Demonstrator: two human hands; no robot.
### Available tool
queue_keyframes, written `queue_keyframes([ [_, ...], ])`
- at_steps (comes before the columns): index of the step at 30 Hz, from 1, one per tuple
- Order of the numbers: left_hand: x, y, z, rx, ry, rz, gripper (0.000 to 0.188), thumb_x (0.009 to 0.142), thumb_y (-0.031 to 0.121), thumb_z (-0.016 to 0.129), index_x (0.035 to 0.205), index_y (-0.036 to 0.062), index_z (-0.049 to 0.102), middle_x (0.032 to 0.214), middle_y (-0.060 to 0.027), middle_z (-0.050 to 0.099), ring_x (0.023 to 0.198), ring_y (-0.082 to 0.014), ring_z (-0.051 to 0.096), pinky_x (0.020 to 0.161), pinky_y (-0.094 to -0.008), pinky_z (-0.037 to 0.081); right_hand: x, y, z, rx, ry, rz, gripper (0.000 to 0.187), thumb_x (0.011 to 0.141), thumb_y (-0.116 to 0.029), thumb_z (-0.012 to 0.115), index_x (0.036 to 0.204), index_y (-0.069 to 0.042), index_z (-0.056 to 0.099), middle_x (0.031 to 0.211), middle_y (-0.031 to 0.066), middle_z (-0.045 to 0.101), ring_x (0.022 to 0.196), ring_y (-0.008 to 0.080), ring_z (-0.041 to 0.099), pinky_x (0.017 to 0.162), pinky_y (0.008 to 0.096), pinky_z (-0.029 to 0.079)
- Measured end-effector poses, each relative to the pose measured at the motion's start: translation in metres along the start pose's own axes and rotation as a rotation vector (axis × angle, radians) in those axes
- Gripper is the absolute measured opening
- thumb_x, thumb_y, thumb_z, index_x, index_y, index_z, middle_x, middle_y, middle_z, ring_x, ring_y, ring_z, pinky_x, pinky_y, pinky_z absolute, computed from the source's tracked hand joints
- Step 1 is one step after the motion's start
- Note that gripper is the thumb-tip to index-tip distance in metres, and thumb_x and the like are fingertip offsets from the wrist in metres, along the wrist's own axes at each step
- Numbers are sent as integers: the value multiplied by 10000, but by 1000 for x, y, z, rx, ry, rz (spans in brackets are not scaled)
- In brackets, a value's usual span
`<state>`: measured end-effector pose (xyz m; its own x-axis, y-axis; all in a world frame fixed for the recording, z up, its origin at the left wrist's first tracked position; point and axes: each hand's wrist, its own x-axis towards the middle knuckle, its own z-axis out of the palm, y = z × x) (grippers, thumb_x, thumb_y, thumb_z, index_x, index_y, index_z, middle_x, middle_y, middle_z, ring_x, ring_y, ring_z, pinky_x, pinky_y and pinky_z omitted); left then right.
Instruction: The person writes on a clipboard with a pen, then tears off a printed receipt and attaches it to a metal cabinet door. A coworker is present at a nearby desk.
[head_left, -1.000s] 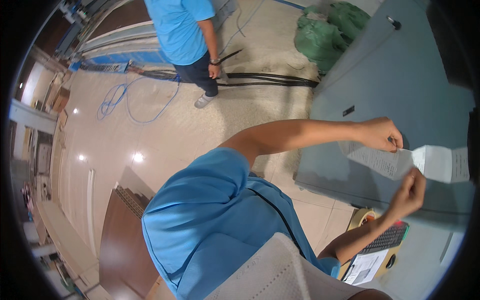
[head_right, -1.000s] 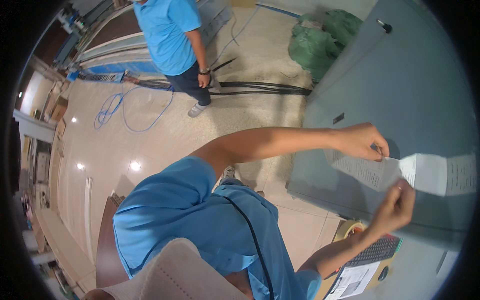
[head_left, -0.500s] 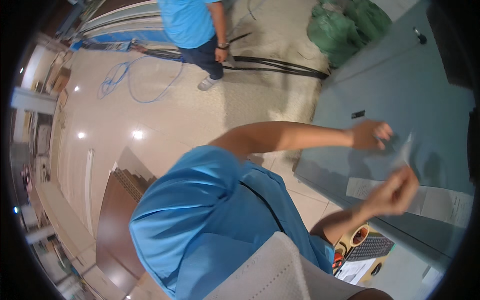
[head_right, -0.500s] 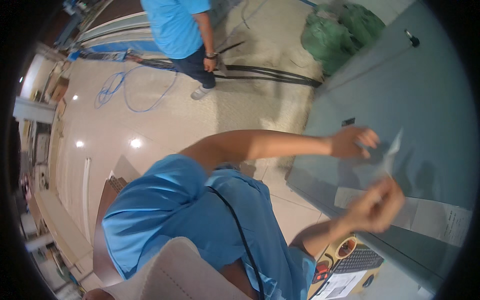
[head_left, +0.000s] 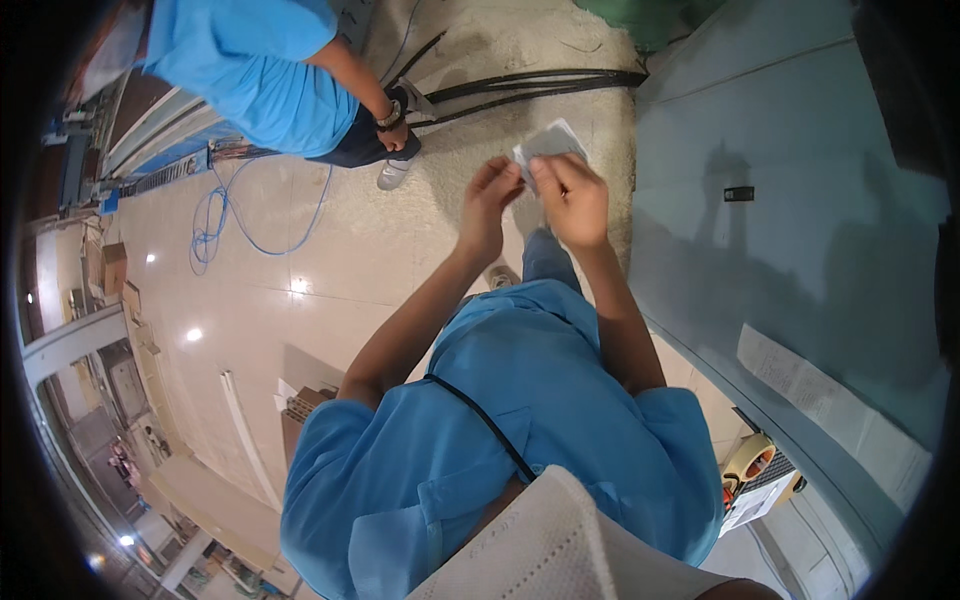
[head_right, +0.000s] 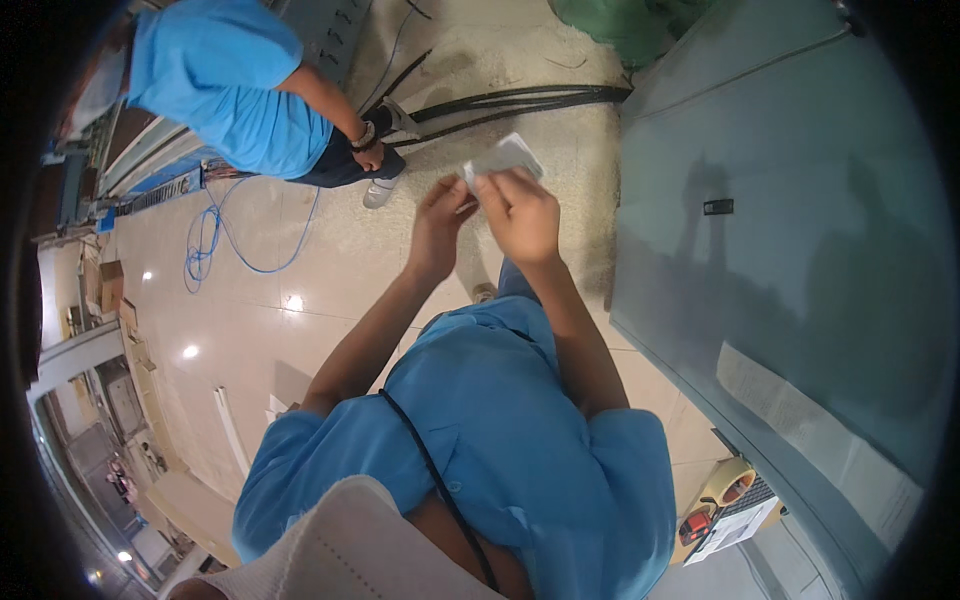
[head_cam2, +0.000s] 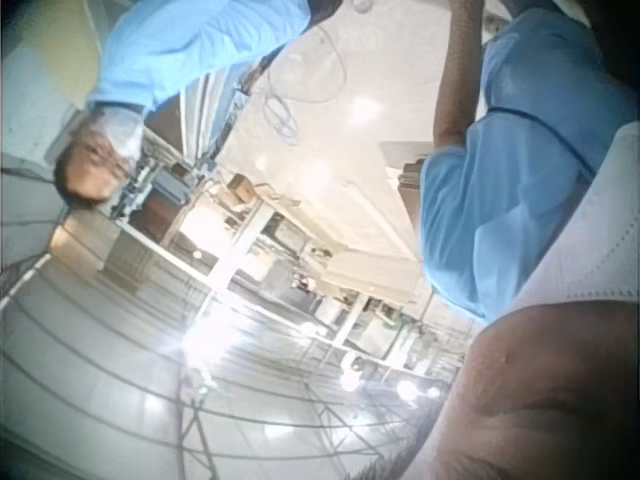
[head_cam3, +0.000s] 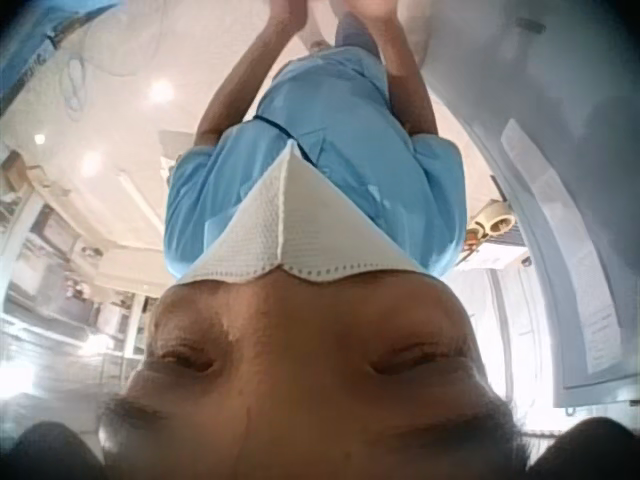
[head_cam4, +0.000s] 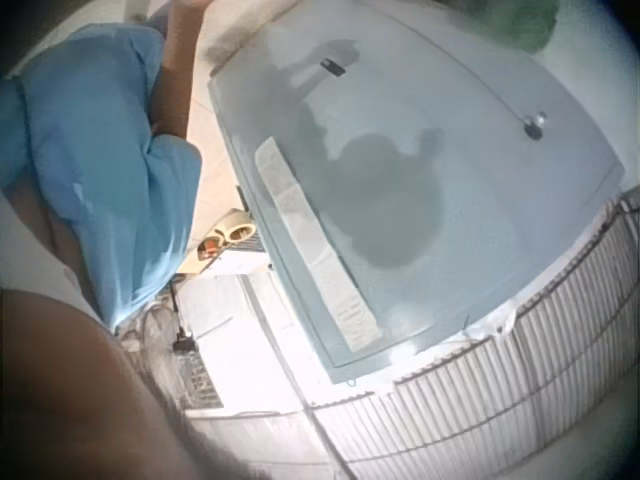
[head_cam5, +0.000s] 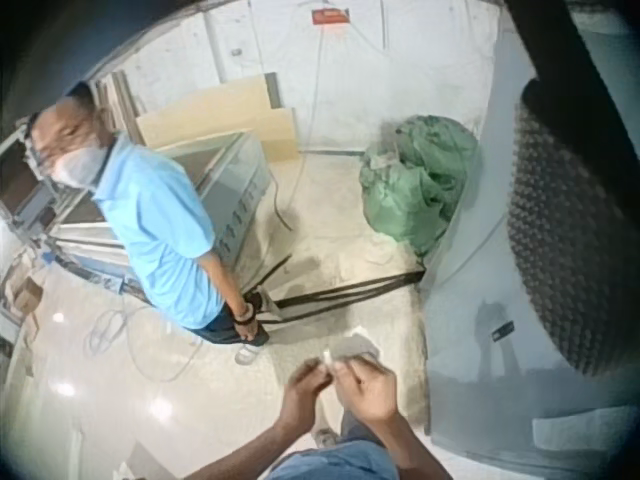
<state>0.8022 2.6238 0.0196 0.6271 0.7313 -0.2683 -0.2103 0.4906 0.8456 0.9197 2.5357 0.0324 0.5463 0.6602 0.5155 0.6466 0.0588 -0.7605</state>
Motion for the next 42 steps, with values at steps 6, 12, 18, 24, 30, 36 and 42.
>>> queue_keyframes([
  [6, 126, 40, -13, 46, -39, 85, 175, 955, 89, 697, 1121, 61, 650, 1025, -18, 667, 977, -129, 617, 950, -322, 475, 117, 86, 17, 267, -41, 376, 238, 969, -157, 730, 1164, -26, 690, 914, 16, 657, 669, 68, 527, 598, 247, 448],
  [12, 268, 116, 14, 76, -30, 12, 261, 947, 78, 696, 1199, 49, 636, 1082, -47, 693, 1043, -143, 632, 973, -334, 477, 284, 143, 35, 535, -438, 697, 196, 986, -162, 704, 1104, -6, 711, 875, 0, 669, 751, 84, 573, 731, 246, 495],
  [18, 367, 177, 7, 232, 222, 204, 315, 933, 53, 699, 1237, 4, 631, 1089, -73, 713, 1009, -154, 659, 916, -323, 512, 419, 167, 103, 466, -523, 574, 215, 941, -146, 721, 1051, 39, 716, 848, 40, 722, 756, 77, 622, 693, 267, 492],
  [24, 467, 208, -32, 185, 403, 286, 323, 935, 17, 684, 1256, 22, 646, 1017, -62, 721, 922, -124, 658, 855, -299, 519, 514, 194, 186, 389, -643, 431, 243, 935, -127, 717, 1106, 44, 694, 836, 66, 716, 736, 90, 633, 675, 273, 497],
  [30, 560, 267, -78, 334, 510, 338, 446, 904, 38, 720, 1341, 61, 636, 948, -31, 677, 876, -116, 636, 796, -279, 513, 604, 204, 268, 395, -665, 567, 325, 916, -117, 736, 1197, 11, 633, 847, 56, 694, 732, 117, 642, 655, 281, 509],
  [36, 644, 353, -111, 102, 556, 363, 404, 882, 10, 751, 1260, -7, 610, 1013, -96, 688, 918, -151, 666, 832, -302, 549, 715, 204, 344, 546, -742, 594, 194, 928, -117, 727, 1046, 19, 655, 835, 58, 696, 644, 79, 574, 550, 246, 448],
  [42, 722, 437, -154, 297, 673, 502, 345, 881, 43, 788, 1189, -15, 644, 1014, -87, 704, 885, -124, 664, 798, -266, 541, 804, 194, 433, 633, -730, 629, 217, 924, -161, 740, 1020, 17, 663, 804, 52, 674, 581, 74, 534, 508, 238, 397],
])
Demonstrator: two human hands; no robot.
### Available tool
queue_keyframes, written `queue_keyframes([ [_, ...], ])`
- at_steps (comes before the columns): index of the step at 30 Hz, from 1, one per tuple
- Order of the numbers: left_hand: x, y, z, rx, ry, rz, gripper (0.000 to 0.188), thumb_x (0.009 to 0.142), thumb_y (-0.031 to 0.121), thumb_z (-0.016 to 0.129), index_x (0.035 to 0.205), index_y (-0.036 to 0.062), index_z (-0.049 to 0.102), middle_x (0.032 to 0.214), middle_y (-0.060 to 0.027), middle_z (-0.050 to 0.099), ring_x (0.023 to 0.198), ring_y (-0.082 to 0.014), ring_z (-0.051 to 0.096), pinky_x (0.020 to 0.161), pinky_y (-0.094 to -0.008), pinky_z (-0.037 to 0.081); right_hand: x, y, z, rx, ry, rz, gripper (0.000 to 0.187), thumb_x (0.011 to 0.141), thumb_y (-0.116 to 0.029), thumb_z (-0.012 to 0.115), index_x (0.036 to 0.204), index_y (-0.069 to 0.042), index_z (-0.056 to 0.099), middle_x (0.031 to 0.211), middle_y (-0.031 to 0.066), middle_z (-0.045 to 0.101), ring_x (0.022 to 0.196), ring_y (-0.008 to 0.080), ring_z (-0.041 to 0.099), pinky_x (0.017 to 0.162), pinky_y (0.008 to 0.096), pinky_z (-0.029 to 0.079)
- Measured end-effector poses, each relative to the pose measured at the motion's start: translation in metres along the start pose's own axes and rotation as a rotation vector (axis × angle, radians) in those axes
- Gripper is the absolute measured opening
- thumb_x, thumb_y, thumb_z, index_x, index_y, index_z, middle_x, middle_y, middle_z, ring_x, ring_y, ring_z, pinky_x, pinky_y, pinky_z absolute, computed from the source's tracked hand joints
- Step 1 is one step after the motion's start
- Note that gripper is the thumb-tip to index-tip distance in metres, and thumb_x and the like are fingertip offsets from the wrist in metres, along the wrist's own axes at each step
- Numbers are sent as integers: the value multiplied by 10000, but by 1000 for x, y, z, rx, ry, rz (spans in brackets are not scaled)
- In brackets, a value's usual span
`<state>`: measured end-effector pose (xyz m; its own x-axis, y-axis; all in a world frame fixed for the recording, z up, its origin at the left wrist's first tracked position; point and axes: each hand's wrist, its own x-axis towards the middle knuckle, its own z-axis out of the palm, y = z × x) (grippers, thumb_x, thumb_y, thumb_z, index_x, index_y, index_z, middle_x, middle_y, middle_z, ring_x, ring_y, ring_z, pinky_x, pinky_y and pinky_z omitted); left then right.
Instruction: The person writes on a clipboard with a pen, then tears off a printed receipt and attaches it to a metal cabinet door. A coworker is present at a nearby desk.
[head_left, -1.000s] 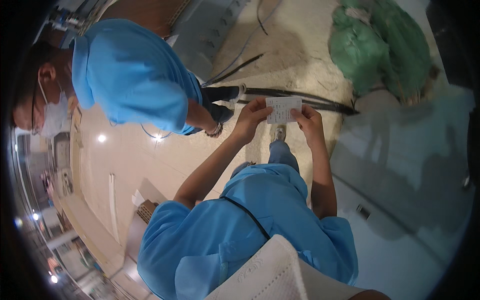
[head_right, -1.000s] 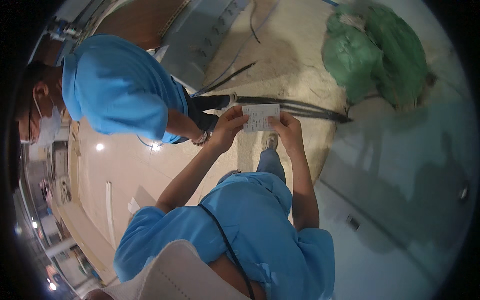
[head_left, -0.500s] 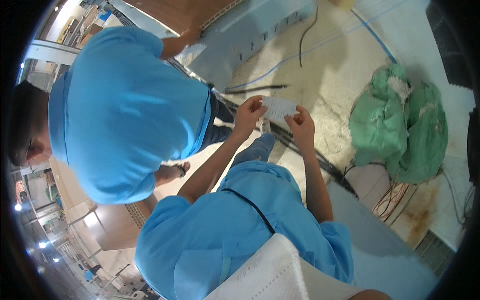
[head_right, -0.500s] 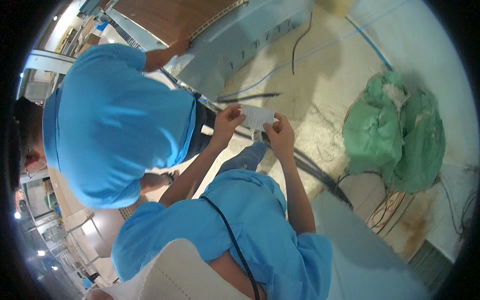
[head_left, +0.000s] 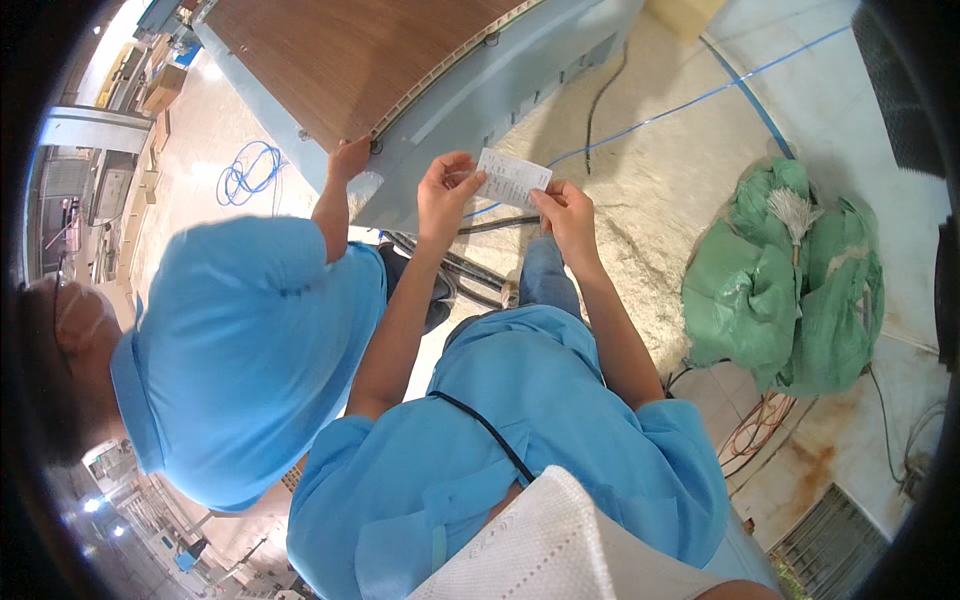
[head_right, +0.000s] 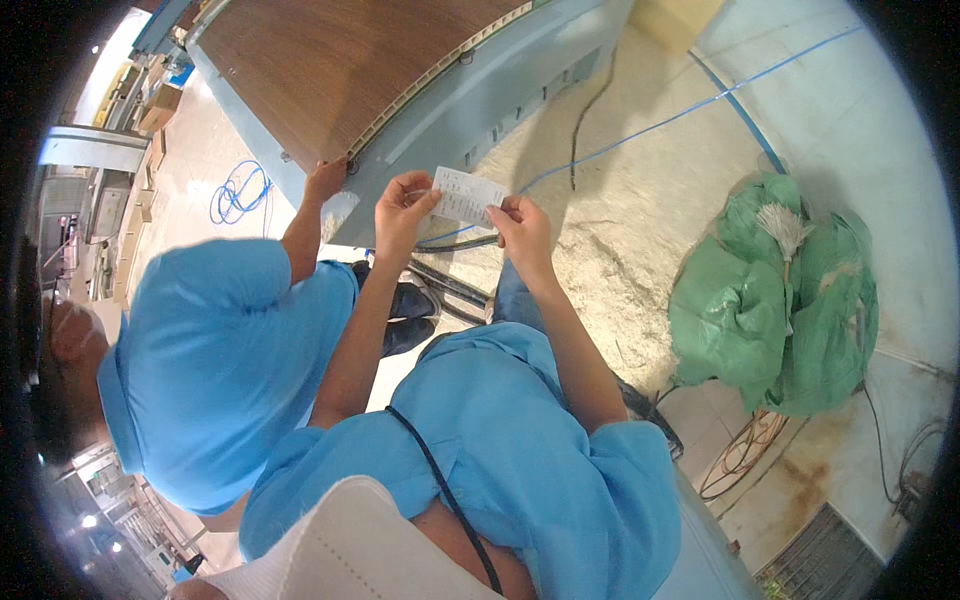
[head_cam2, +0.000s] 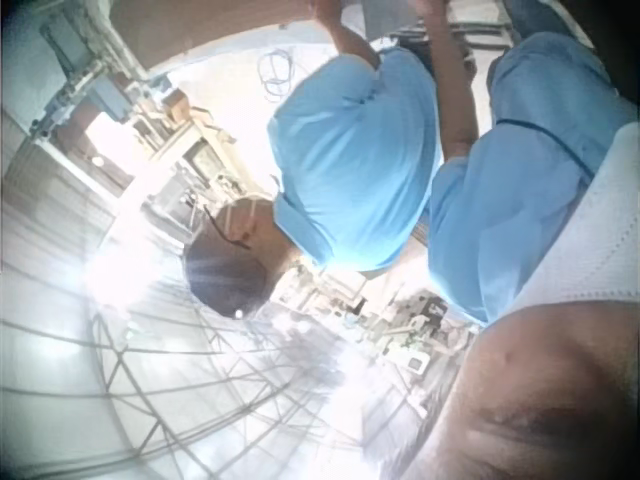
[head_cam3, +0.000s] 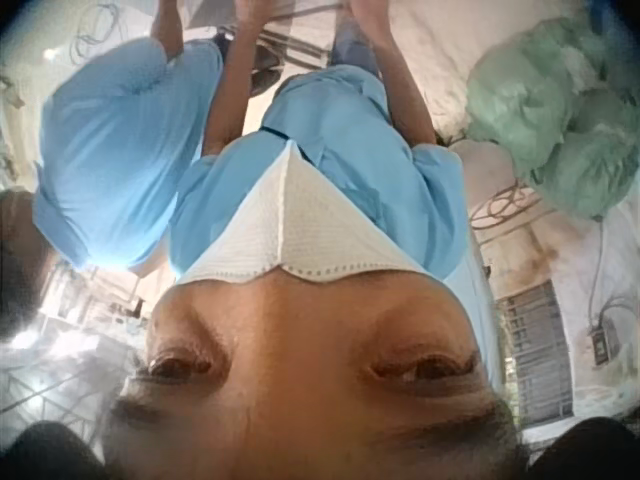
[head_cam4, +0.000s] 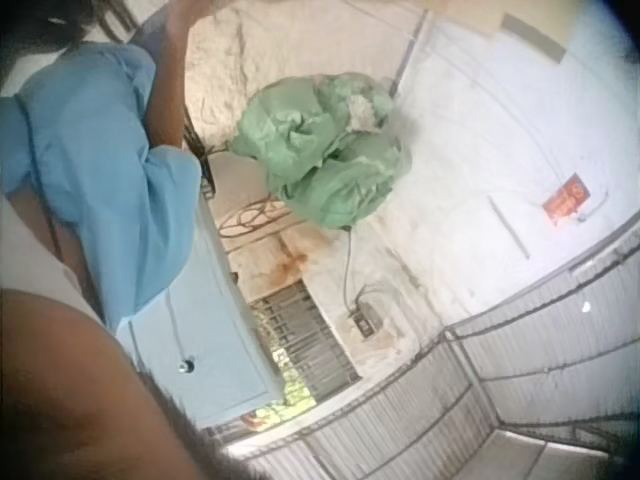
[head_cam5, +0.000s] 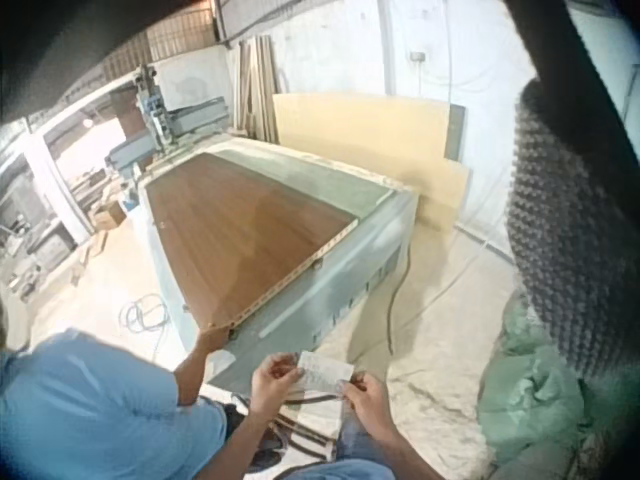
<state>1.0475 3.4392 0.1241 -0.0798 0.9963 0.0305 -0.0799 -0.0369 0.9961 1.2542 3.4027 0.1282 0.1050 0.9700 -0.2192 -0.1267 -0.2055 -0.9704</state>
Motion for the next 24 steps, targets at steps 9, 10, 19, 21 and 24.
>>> queue_keyframes([
  [9, 264, -4, 43, 212, 58, -29, 169, 869, 100, 821, 964, -9, 735, 876, -42, 719, 788, -95, 621, 727, -257, 501, 264, -42, 16, 71, 22, -22, 231, 897, -218, 779, 996, -28, 692, 807, 9, 654, 663, 69, 551, 533, 242, 375],
  [10, 304, -3, 51, 226, 75, -72, 174, 868, 106, 819, 965, -11, 735, 877, -43, 720, 791, -99, 622, 727, -263, 503, 304, -47, 18, 29, 39, -55, 224, 898, -220, 778, 977, -27, 698, 809, 9, 655, 661, 73, 546, 541, 244, 382],
  [19, 632, -35, 130, 638, 24, -154, 359, 809, 312, 841, 965, -2, 766, 886, -70, 739, 819, -150, 666, 733, -314, 524, 627, -99, 11, -229, 119, -64, 282, 898, -259, 757, 866, 19, 723, 682, 77, 708, 544, 110, 606, 528, 280, 456],
  [21, 674, -49, 136, 679, 14, -164, 378, 796, 346, 846, 957, 11, 775, 899, -72, 742, 817, -159, 670, 731, -321, 526, 665, -107, 11, -269, 115, -3, 309, 903, -276, 752, 866, 30, 721, 714, 112, 734, 590, 172, 692, 596, 317, 522],
  [24, 716, -66, 139, 691, 0, -184, 385, 793, 375, 844, 950, 29, 784, 936, -76, 747, 813, -175, 674, 730, -335, 528, 698, -109, 17, -330, 98, 131, 300, 898, -267, 749, 859, 29, 721, 687, 109, 729, 594, 176, 726, 577, 314, 531],
])
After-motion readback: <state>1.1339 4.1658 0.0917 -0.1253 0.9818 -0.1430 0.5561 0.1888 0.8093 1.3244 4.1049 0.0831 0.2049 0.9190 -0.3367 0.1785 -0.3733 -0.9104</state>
